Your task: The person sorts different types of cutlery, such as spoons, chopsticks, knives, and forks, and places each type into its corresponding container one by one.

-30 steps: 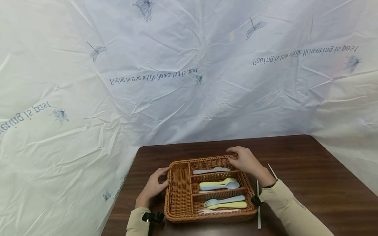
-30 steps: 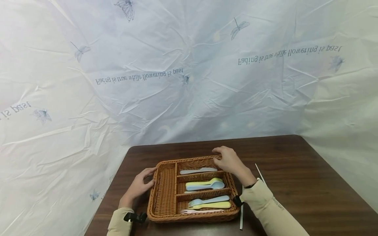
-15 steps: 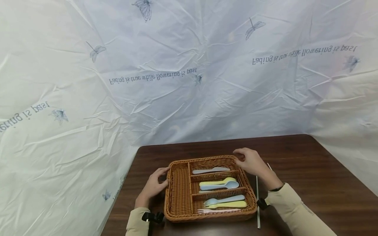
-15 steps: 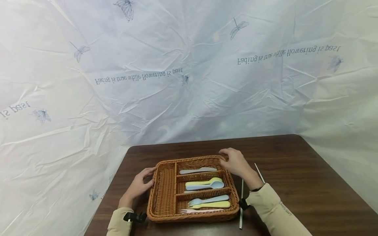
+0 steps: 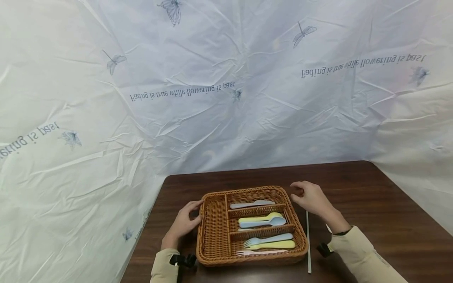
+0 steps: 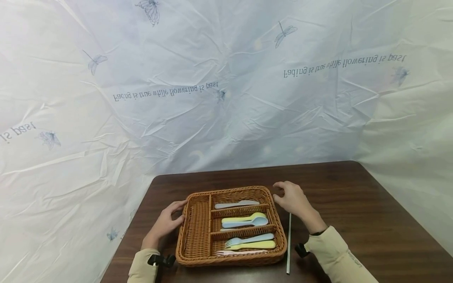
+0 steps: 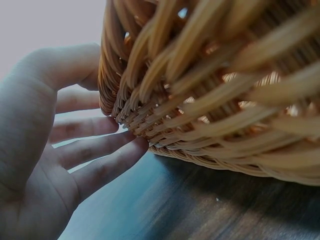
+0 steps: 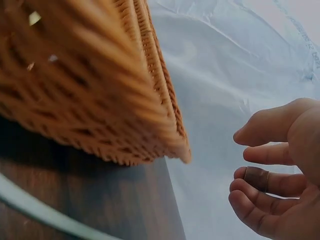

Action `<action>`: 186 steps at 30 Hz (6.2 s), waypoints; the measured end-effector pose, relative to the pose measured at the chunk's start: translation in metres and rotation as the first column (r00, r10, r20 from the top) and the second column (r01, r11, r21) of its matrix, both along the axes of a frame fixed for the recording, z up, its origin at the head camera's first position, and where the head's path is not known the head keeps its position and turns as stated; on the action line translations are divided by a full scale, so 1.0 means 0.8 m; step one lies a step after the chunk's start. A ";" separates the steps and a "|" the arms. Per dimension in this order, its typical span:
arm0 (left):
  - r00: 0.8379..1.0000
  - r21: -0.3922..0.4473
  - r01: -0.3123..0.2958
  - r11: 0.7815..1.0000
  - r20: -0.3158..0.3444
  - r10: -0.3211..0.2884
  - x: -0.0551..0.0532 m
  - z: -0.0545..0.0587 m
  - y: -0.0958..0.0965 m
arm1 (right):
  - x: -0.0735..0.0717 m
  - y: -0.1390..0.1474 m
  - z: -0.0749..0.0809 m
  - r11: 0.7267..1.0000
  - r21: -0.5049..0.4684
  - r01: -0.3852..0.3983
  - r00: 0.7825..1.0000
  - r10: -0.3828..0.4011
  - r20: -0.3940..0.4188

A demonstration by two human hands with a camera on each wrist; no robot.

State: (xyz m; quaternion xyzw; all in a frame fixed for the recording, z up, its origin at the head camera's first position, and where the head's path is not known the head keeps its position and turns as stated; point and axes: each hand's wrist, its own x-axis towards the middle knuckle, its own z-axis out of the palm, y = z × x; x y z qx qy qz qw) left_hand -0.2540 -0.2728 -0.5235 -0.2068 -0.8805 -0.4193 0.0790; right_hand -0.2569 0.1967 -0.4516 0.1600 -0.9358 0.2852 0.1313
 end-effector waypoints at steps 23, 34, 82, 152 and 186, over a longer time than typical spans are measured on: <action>1.000 -0.007 -0.002 1.000 -0.004 0.002 0.003 0.003 0.001 | 0.012 0.033 -0.027 0.997 0.055 0.051 0.992 -0.057 0.115; 0.999 -0.021 0.002 1.000 -0.051 -0.003 0.006 0.002 0.001 | 0.022 0.052 -0.039 0.995 0.082 0.058 0.985 -0.070 0.160; 1.000 -0.016 0.003 1.000 0.005 -0.003 0.001 0.004 -0.001 | 0.035 0.082 -0.058 0.957 0.256 0.138 0.951 -0.200 0.234; 1.000 0.001 0.000 1.000 0.017 0.000 0.002 0.004 0.002 | -0.001 0.025 -0.012 0.996 0.072 -0.048 0.995 0.041 0.091; 1.000 -0.014 -0.001 1.000 0.008 0.001 0.003 0.003 -0.001 | -0.027 -0.025 0.014 0.991 0.048 -0.125 0.991 0.123 0.044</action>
